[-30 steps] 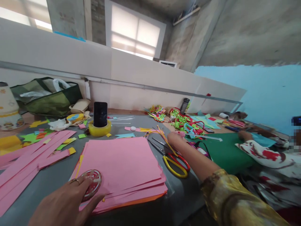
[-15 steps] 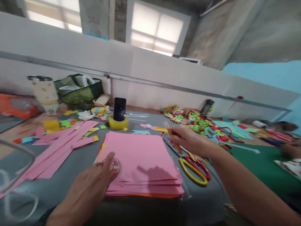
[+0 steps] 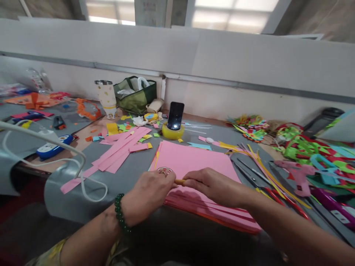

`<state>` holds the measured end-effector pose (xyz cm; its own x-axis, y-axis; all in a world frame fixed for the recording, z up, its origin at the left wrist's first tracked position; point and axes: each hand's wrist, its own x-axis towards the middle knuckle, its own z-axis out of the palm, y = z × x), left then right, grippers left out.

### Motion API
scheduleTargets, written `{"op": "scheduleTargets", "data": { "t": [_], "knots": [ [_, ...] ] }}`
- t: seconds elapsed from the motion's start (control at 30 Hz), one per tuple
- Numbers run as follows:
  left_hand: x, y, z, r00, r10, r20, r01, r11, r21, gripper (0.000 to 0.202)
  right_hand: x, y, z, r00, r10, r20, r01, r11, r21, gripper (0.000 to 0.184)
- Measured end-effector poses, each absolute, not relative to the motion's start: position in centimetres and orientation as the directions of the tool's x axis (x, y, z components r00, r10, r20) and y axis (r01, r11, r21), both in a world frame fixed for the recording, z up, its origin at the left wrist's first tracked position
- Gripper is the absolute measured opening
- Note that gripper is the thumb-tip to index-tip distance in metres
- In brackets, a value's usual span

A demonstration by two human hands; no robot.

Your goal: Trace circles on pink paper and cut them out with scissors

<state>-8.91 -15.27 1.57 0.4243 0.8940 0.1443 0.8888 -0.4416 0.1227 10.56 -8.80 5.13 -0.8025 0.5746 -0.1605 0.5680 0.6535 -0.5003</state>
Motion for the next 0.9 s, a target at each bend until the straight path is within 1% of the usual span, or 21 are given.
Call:
{"op": "scheduleTargets", "data": {
  "t": [0.07, 0.1, 0.13, 0.2, 0.27, 0.33, 0.37, 0.4, 0.43, 0.47, 0.5, 0.53, 0.57, 0.6, 0.67, 0.7, 0.8, 0.9],
  "knots": [
    [-9.4, -15.2, 1.8, 0.435, 0.893, 0.118, 0.885, -0.448, 0.127, 0.018, 12.1, -8.5, 5.8, -0.781, 0.612, -0.124, 0.584, 0.645, -0.492, 0.039],
    [-9.7, -15.3, 2.0, 0.439, 0.893, 0.101, 0.884, -0.450, 0.131, 0.019, 13.1, -8.3, 6.1, -0.751, 0.655, -0.075, 0.594, 0.622, -0.510, 0.038],
    [-10.0, -15.5, 2.0, 0.445, 0.892, 0.083, 0.882, -0.453, 0.133, 0.021, 14.0, -8.1, 6.5, -0.703, 0.711, -0.014, 0.598, 0.580, -0.553, 0.037],
    [-10.5, -16.1, 1.9, 0.466, 0.883, 0.059, 0.872, -0.470, 0.137, 0.023, 15.6, -7.8, 7.1, -0.541, 0.836, 0.086, 0.554, 0.432, -0.712, 0.038],
    [-10.8, -16.9, 1.3, 0.479, 0.874, 0.082, 0.865, -0.486, 0.127, 0.023, 16.4, -7.7, 7.6, -0.410, 0.909, 0.075, 0.406, 0.255, -0.877, 0.036],
    [-10.8, -17.7, 0.5, 0.474, 0.868, 0.152, 0.866, -0.490, 0.097, 0.030, 16.1, -7.9, 8.2, -0.387, 0.922, 0.022, 0.258, 0.131, -0.957, 0.033],
    [-10.8, -17.9, 0.1, 0.468, 0.860, 0.203, 0.868, -0.491, 0.076, 0.037, 15.6, -8.1, 8.5, -0.411, 0.912, 0.004, 0.214, 0.100, -0.972, 0.036],
    [-10.6, -18.0, -0.4, 0.474, 0.863, 0.174, 0.867, -0.492, 0.078, 0.038, 15.0, -8.2, 8.8, -0.445, 0.896, -0.001, 0.188, 0.092, -0.978, 0.042],
    [-10.4, -17.9, -0.8, 0.473, 0.869, 0.145, 0.869, -0.487, 0.084, 0.036, 14.3, -8.3, 9.1, -0.474, 0.880, 0.011, 0.171, 0.105, -0.980, 0.048],
    [-10.2, -17.8, -1.1, 0.465, 0.876, 0.127, 0.875, -0.477, 0.082, 0.035, 13.4, -8.3, 9.3, -0.498, 0.867, 0.026, 0.165, 0.124, -0.978, 0.049],
    [-9.9, -17.7, -1.6, 0.463, 0.877, 0.129, 0.877, -0.474, 0.076, 0.035, 12.5, -8.2, 9.5, -0.512, 0.858, 0.042, 0.163, 0.145, -0.976, 0.042],
    [-9.6, -17.5, -2.0, 0.463, 0.872, 0.161, 0.876, -0.477, 0.067, 0.036, 11.4, -8.0, 9.5, -0.516, 0.854, 0.060, 0.168, 0.170, -0.971, 0.033],
    [-9.3, -17.4, -2.5, 0.456, 0.868, 0.198, 0.879, -0.474, 0.056, 0.038, 10.3, -7.6, 9.4, -0.510, 0.857, 0.081, 0.182, 0.199, -0.963, 0.027],
    [-8.9, -17.4, -3.0, 0.445, 0.864, 0.238, 0.883, -0.467, 0.046, 0.038, 9.2, -7.1, 9.1, -0.506, 0.857, 0.094, 0.205, 0.226, -0.952, 0.030],
    [-8.2, -17.6, -3.9, 0.390, 0.867, 0.310, 0.908, -0.418, 0.027, 0.035, 6.7, -6.0, 8.2, -0.519, 0.847, 0.112, 0.251, 0.276, -0.928, 0.042],
    [-7.9, -17.8, -4.3, 0.359, 0.866, 0.349, 0.921, -0.389, 0.016, 0.033, 5.6, -5.3, 7.6, -0.535, 0.837, 0.117, 0.264, 0.297, -0.917, 0.044],
    [-7.2, -18.2, -4.8, 0.307, 0.850, 0.428, 0.940, -0.342, 0.006, 0.028, 2.6, -3.5, 5.3, -0.596, 0.800, 0.066, 0.294, 0.294, -0.910, 0.043],
    [-7.1, -18.2, -4.5, 0.306, 0.847, 0.435, 0.938, -0.345, 0.013, 0.027, 0.8, -2.5, 3.2, -0.635, 0.772, 0.024, 0.311, 0.284, -0.907, 0.041]
  ]
}}
